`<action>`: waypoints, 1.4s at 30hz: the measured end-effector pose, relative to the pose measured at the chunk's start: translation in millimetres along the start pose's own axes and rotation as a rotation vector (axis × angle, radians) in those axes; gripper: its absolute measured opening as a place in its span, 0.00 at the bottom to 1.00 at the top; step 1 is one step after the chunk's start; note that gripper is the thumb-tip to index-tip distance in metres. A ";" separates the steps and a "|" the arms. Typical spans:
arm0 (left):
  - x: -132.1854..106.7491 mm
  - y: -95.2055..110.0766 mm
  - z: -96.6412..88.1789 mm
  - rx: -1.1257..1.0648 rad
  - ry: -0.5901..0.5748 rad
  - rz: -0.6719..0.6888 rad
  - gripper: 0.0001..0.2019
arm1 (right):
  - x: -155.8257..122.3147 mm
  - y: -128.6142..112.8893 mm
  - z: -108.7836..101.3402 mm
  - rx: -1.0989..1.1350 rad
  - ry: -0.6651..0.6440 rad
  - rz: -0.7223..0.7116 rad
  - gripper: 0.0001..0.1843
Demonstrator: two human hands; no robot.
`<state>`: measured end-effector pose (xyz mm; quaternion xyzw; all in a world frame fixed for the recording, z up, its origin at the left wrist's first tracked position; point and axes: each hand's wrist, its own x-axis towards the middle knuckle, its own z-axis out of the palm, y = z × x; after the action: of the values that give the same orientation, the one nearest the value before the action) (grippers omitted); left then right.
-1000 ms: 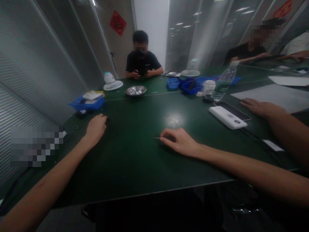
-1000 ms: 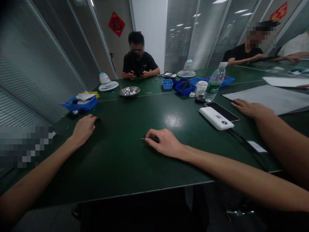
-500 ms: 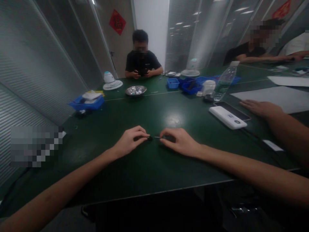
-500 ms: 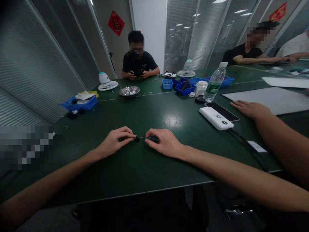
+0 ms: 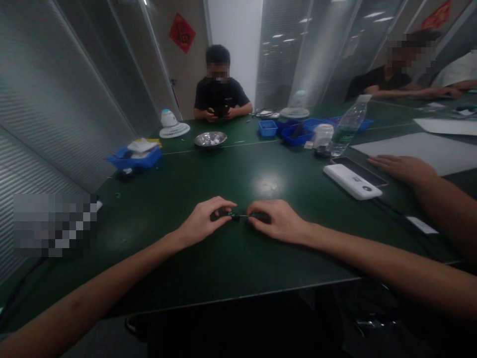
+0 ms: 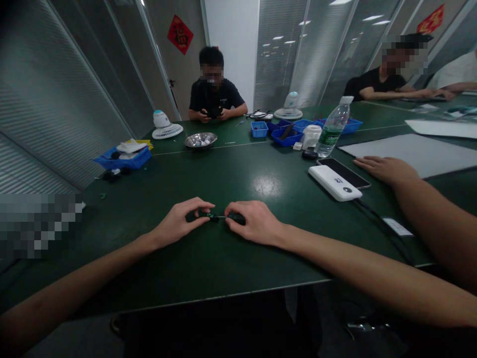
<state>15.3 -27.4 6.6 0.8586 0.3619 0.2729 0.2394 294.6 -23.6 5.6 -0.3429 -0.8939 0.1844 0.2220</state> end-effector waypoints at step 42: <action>-41.3 -166.9 -123.2 0.518 0.210 -0.378 0.18 | 0.6 1.7 6.0 0.084 0.080 -0.108 0.14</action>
<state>-170.0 71.9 -16.4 0.7757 0.5949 0.2094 0.0210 292.0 -23.0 0.0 -0.2916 -0.8931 0.1955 0.2814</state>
